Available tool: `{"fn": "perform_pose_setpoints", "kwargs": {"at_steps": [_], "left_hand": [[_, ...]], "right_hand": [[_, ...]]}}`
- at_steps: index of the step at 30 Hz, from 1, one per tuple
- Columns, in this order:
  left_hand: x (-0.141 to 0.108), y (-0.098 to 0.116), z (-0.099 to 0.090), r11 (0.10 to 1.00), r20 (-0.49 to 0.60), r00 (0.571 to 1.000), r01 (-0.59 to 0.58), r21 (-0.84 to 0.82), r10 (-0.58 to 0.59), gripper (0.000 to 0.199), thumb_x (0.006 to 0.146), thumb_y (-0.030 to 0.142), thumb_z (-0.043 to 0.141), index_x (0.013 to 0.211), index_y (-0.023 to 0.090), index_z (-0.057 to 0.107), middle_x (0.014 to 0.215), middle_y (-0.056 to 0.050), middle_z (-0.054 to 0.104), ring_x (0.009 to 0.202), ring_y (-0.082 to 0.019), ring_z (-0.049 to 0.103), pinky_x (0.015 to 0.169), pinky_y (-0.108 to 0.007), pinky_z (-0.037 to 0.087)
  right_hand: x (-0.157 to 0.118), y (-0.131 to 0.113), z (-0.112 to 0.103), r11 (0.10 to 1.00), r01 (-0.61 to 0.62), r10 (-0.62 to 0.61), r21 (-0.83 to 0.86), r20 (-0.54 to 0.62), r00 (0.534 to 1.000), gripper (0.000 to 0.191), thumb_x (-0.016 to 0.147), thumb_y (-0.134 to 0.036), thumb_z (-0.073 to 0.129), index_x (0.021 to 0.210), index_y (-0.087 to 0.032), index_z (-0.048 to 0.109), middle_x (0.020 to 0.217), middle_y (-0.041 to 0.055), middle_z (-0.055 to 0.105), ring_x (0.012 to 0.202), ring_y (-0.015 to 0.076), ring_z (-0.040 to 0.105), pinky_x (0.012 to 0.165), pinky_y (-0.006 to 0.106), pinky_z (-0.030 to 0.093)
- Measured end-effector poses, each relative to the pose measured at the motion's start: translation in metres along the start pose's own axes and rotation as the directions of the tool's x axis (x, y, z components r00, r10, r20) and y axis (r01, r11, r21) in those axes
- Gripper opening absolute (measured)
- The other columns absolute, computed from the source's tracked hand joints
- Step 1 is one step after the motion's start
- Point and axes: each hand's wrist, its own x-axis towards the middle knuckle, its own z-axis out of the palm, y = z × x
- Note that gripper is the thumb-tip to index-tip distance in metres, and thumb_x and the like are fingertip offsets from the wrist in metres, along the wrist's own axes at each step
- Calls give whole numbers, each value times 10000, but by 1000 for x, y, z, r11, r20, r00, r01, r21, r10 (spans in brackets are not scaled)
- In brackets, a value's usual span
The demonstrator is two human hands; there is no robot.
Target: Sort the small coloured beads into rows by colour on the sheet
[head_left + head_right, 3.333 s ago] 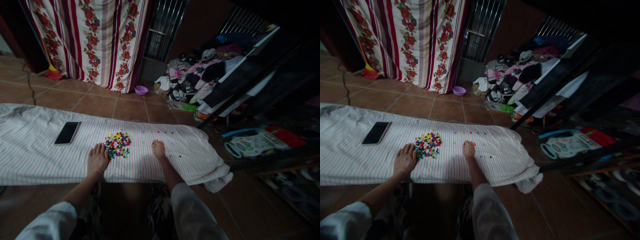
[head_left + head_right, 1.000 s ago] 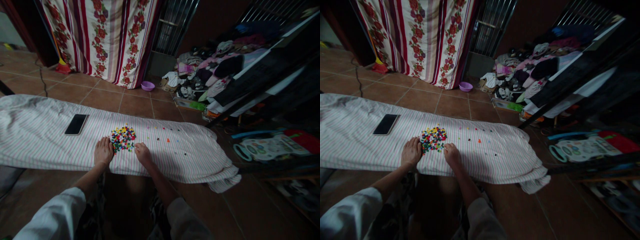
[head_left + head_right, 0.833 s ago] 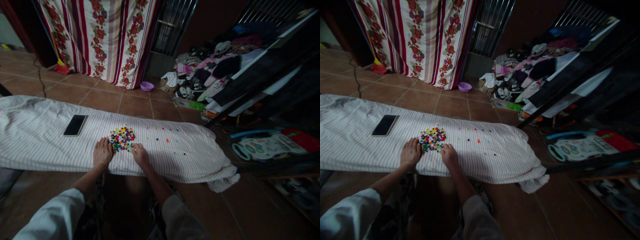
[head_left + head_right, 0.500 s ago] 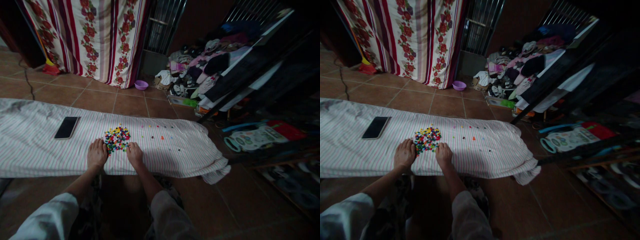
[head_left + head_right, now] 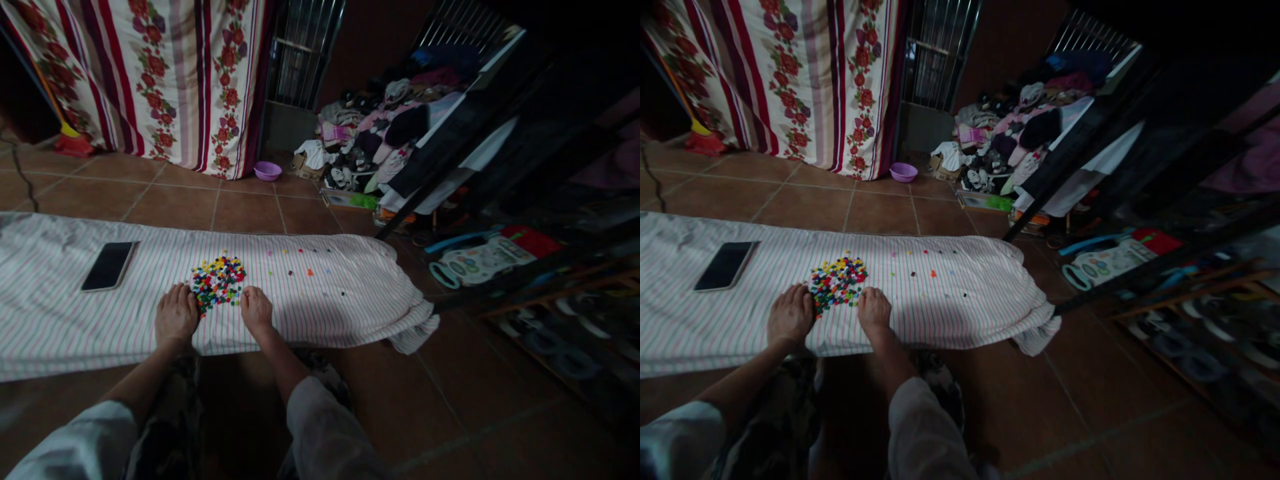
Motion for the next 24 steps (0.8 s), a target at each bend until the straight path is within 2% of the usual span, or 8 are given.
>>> {"fn": "perform_pose_setpoints", "kwargs": {"at_steps": [9, 14, 20, 24], "left_hand": [[0, -1, 0, 1000, -3, 1000, -14, 19, 14, 508, 948, 348, 211, 1215, 86, 555, 1292, -196, 588, 1261, -301, 495, 1070, -458, 350], [-1, -6, 5, 1000, -2, 1000, -26, -2, 26, 419, 915, 299, 287, 1200, 150, 556, 1262, -155, 602, 1262, -274, 487, 1065, -453, 348], [-2, -11, 7, 998, 7, 998, -66, 13, 66, 381, 896, 273, 315, 1171, 167, 557, 1235, -141, 614, 1256, -273, 487, 1047, -451, 359], [-2, -14, 10, 996, -4, 998, -68, 58, 68, 415, 916, 300, 280, 1196, 149, 546, 1260, -151, 602, 1253, -277, 493, 1044, -446, 371]], "right_hand": [[-3, 0, -1, 999, 30, -30, 15, -5, 1000, 128, 915, -208, 488, 1004, -224, 579, 994, 42, 661, 956, 185, 607, 832, 277, 442], [-4, 0, -2, 998, 51, -50, 39, -24, 998, 155, 912, -205, 493, 1027, -232, 593, 1002, 39, 663, 956, 181, 606, 837, 273, 445], [-4, 1, -10, 986, 19, -13, 167, -39, 999, 157, 889, -180, 514, 1004, -219, 614, 960, 29, 687, 934, 176, 621, 846, 268, 447], [5, 18, -23, 952, 31, -8, 304, -78, 997, 153, 899, -238, 517, 1012, -238, 621, 937, 6, 708, 888, 162, 643, 800, 255, 466]]}}
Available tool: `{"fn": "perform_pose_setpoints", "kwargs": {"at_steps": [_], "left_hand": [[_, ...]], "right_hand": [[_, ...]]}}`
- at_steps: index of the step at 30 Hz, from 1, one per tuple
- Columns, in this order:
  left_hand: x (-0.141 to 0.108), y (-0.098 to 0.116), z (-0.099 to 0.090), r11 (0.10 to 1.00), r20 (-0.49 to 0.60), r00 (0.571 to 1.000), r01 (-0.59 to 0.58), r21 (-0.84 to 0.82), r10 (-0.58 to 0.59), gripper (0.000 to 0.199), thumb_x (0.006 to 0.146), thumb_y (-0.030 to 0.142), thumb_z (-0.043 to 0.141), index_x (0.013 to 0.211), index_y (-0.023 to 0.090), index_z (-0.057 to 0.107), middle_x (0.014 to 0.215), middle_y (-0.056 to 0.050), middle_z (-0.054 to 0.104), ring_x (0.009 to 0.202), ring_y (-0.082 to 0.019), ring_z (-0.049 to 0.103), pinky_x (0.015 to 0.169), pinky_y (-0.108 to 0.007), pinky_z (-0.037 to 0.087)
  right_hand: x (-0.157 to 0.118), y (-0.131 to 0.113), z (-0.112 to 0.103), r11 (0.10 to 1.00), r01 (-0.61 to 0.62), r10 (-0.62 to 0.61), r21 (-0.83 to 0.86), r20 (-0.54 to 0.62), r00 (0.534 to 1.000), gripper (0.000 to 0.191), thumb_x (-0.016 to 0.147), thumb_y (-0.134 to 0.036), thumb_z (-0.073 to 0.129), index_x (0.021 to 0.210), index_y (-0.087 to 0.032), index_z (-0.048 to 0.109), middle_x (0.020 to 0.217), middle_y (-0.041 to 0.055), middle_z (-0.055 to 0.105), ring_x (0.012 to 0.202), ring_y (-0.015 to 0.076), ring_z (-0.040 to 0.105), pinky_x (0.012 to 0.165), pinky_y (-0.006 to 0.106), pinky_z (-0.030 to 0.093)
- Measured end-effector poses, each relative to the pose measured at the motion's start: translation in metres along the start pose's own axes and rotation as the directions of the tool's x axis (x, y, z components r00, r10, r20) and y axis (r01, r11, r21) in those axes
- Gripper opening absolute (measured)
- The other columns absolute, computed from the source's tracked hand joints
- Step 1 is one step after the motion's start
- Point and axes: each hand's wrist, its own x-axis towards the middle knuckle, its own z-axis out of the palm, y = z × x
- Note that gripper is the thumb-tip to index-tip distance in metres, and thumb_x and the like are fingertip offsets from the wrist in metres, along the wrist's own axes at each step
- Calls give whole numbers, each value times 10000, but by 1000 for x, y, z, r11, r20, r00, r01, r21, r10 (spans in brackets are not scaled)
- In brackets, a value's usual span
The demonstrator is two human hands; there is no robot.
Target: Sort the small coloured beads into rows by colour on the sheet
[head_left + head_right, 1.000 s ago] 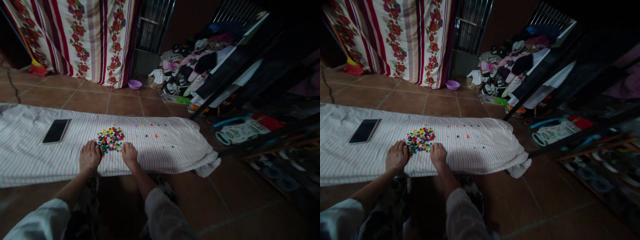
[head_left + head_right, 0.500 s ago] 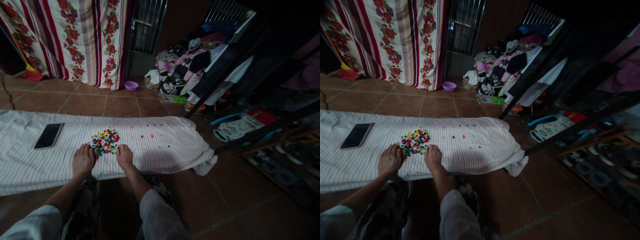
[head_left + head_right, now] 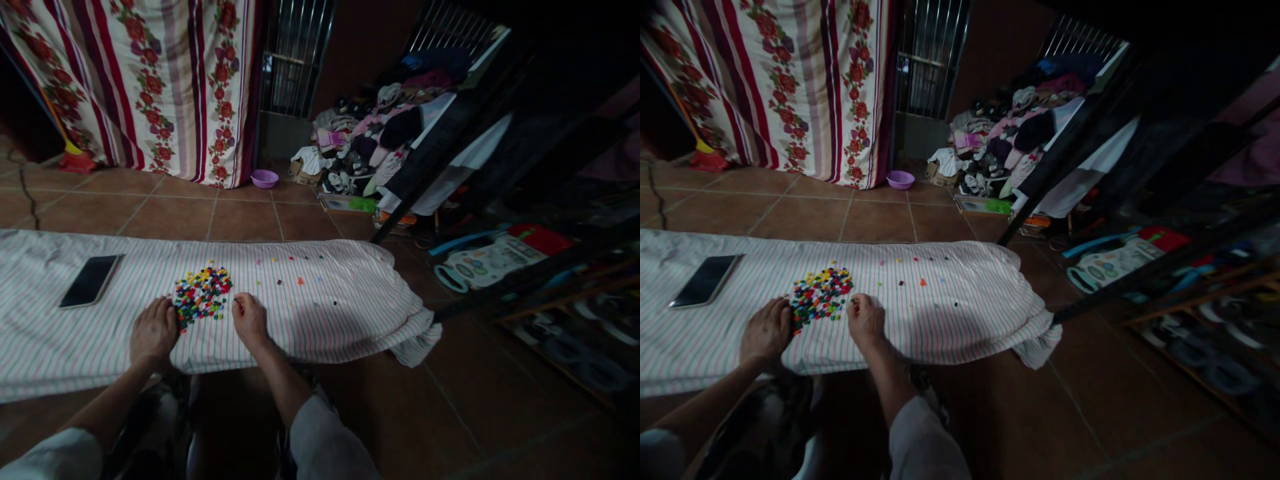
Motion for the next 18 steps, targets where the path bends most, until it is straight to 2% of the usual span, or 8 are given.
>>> {"fn": "perform_pose_setpoints", "kwargs": {"at_steps": [3, 6, 9, 12, 14, 18], "left_hand": [[0, -2, 2, 999, 21, 1000, -10, 33, 9, 454, 929, 315, 242, 1208, 121, 543, 1273, -162, 595, 1251, -285, 495, 1041, -445, 379], [1, -2, 2, 998, 41, 999, -31, 56, 29, 495, 941, 331, 206, 1208, 91, 546, 1273, -177, 596, 1249, -298, 496, 1037, -454, 386], [1, -1, 1, 998, 24, 999, -28, 61, 27, 519, 953, 354, 192, 1205, 80, 553, 1272, -186, 597, 1239, -300, 503, 1019, -459, 404], [1, -1, 1, 997, 5, 1000, -21, 74, 21, 530, 957, 369, 191, 1201, 77, 561, 1265, -192, 601, 1212, -303, 521, 995, -459, 421], [0, -1, 1, 996, -1, 999, -33, 84, 33, 538, 956, 369, 189, 1194, 69, 566, 1260, -195, 605, 1209, -306, 525, 999, -459, 418], [0, -1, 2, 992, 1, 998, -61, 108, 61, 536, 951, 369, 193, 1179, 72, 577, 1253, -188, 615, 1209, -299, 532, 999, -450, 419]], "right_hand": [[22, 22, -26, 998, -27, 30, 61, -57, 998, 180, 914, -269, 496, 1032, -239, 627, 935, 8, 715, 843, 152, 657, 772, 252, 480], [51, 56, -60, 998, -44, 52, 49, -179, 983, 204, 906, -255, 473, 1007, -211, 645, 957, 39, 709, 859, 161, 655, 799, 269, 488], [76, 98, -95, 998, -60, 50, -25, -282, 958, 220, 876, -240, 476, 975, -181, 663, 945, 69, 691, 860, 170, 641, 810, 282, 489], [90, 139, -124, 980, -167, 115, -113, -366, 923, 232, 847, -231, 488, 971, -173, 675, 913, 74, 683, 833, 172, 627, 796, 280, 485], [97, 160, -137, 956, -238, 157, -171, -386, 909, 242, 828, -214, 490, 965, -161, 682, 888, 75, 685, 824, 174, 622, 800, 278, 477], [114, 185, -152, 939, -284, 195, -192, -382, 903, 276, 799, -176, 486, 981, -126, 687, 857, 82, 692, 788, 176, 624, 781, 275, 470]]}}
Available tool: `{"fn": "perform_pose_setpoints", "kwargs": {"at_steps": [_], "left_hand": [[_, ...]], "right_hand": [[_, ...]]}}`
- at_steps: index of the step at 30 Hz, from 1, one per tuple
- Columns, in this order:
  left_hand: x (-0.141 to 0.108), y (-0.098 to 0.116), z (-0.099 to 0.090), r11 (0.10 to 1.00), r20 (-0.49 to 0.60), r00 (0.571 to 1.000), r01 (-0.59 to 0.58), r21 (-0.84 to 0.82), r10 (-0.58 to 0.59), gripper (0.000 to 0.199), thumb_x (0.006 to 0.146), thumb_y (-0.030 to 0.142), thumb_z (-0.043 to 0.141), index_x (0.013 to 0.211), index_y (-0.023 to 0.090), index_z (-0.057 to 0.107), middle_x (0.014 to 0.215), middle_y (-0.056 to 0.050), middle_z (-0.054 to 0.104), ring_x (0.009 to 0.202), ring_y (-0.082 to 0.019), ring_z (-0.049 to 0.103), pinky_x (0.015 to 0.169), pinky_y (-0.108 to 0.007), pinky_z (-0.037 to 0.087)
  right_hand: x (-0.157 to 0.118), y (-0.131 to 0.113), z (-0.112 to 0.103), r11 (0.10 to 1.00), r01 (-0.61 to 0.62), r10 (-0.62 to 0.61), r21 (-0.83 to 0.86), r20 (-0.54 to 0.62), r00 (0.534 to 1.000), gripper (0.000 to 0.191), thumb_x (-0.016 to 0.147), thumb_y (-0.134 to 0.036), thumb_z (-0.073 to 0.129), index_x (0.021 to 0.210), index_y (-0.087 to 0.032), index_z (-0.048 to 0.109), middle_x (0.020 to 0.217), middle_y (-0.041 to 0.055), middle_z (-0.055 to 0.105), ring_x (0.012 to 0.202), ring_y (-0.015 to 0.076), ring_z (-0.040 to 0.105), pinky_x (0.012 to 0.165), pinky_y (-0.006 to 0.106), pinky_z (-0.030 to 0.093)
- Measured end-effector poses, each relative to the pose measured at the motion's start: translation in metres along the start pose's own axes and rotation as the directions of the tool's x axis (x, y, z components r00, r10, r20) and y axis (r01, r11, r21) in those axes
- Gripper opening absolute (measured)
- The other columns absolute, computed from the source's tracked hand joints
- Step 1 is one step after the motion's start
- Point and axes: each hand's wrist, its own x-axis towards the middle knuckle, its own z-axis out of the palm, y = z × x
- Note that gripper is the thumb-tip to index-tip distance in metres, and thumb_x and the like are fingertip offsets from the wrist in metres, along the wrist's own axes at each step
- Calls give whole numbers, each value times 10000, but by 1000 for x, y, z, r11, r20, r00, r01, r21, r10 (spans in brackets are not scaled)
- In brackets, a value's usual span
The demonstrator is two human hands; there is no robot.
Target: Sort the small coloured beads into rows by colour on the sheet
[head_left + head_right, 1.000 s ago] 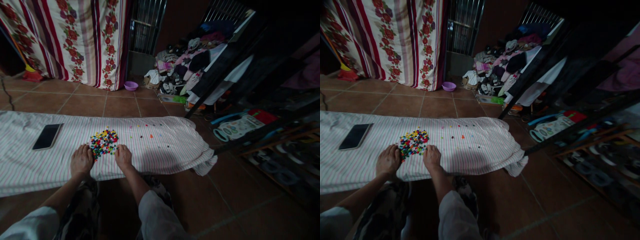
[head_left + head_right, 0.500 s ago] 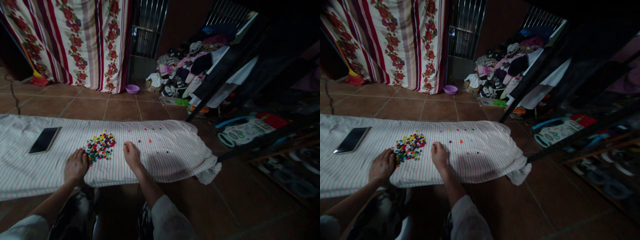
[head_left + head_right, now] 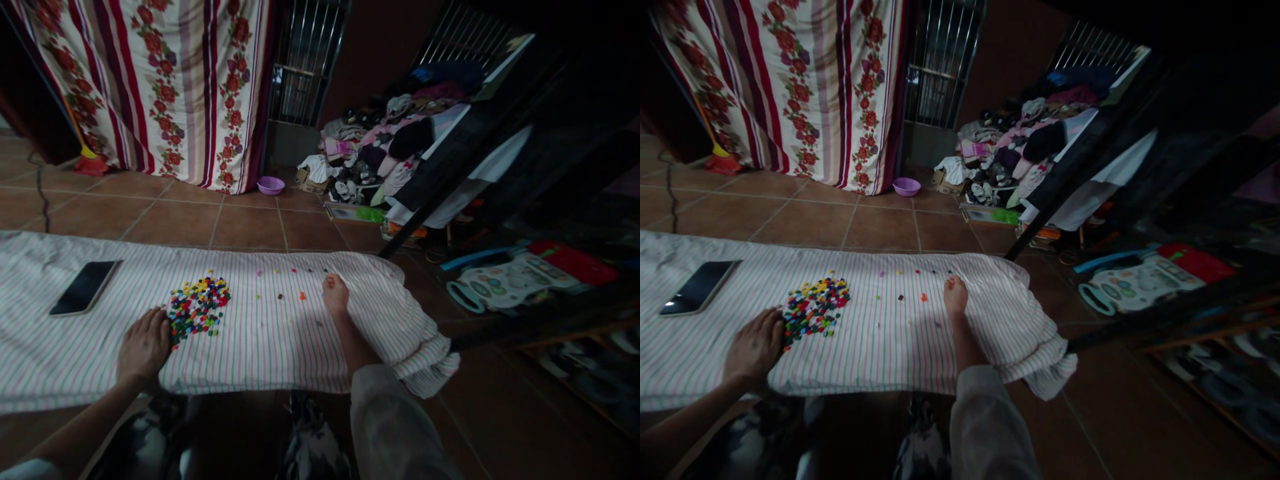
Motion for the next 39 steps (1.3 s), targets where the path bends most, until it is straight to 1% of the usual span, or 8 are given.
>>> {"fn": "perform_pose_setpoints", "kwargs": {"at_steps": [5, 9, 13, 17, 22, 27, 30, 39], "left_hand": [[0, -1, 3, 1000, -7, 1000, 4, 11, -4, 524, 947, 360, 206, 1184, 81, 580, 1265, -177, 616, 1214, -302, 535, 975, -448, 434], [-2, -3, 5, 999, -20, 999, -31, 8, 32, 508, 943, 351, 225, 1173, 73, 583, 1251, -190, 622, 1224, -304, 529, 978, -456, 430], [-2, -3, 5, 999, -28, 999, -45, 7, 46, 487, 934, 341, 242, 1176, 87, 579, 1247, -187, 624, 1239, -293, 518, 988, -447, 426], [-2, -3, 5, 999, -17, 999, -38, 6, 38, 490, 926, 342, 247, 1184, 84, 574, 1253, -192, 619, 1251, -296, 509, 994, -451, 422], [-1, -2, 5, 1000, -19, 1000, -5, -15, 5, 497, 935, 361, 249, 1171, 81, 586, 1265, -192, 614, 1237, -301, 523, 1009, -455, 419], [-1, 0, 3, 999, -13, 1000, 16, -35, -17, 465, 929, 368, 274, 1190, 129, 576, 1267, -170, 618, 1245, -286, 524, 1015, -455, 420], [-1, 0, 3, 999, -5, 1000, 19, -27, -19, 446, 926, 355, 278, 1183, 142, 573, 1269, -158, 617, 1256, -279, 518, 1030, -444, 409], [0, 1, 1, 999, 19, 1000, 25, -25, -25, 465, 933, 355, 258, 1185, 114, 566, 1279, -176, 603, 1257, -291, 505, 1031, -455, 401]], "right_hand": [[27, 5, 9, 992, -20, 25, -126, 37, 999, 266, 802, -139, 497, 956, -136, 714, 851, 80, 697, 813, 181, 630, 775, 261, 452], [39, 6, 16, 986, -16, 22, -164, 34, 999, 270, 796, -117, 509, 959, -130, 724, 897, 94, 697, 858, 188, 627, 793, 262, 448], [45, 10, 20, 976, 8, 1, -218, 43, 999, 271, 797, -131, 513, 959, -136, 730, 929, 106, 689, 867, 197, 621, 804, 275, 451], [48, 15, 23, 949, 64, -33, -309, 104, 994, 274, 793, -121, 505, 937, -152, 735, 906, 90, 686, 827, 183, 613, 786, 269, 443], [51, 15, 24, 931, 136, -87, -337, 157, 984, 249, 791, -107, 521, 912, -161, 732, 902, 88, 689, 826, 181, 617, 787, 266, 437], [51, 10, 24, 907, 123, -59, -402, 169, 984, 241, 824, -111, 531, 985, -142, 707, 911, 117, 676, 835, 204, 614, 770, 280, 427], [50, 10, 25, 908, 110, -48, -405, 160, 986, 257, 841, -115, 520, 1026, -129, 697, 923, 128, 668, 840, 208, 609, 772, 285, 425], [53, 21, 28, 946, 110, -68, -305, 147, 987, 277, 798, -123, 523, 996, -144, 716, 906, 105, 658, 875, 204, 600, 842, 299, 441]]}}
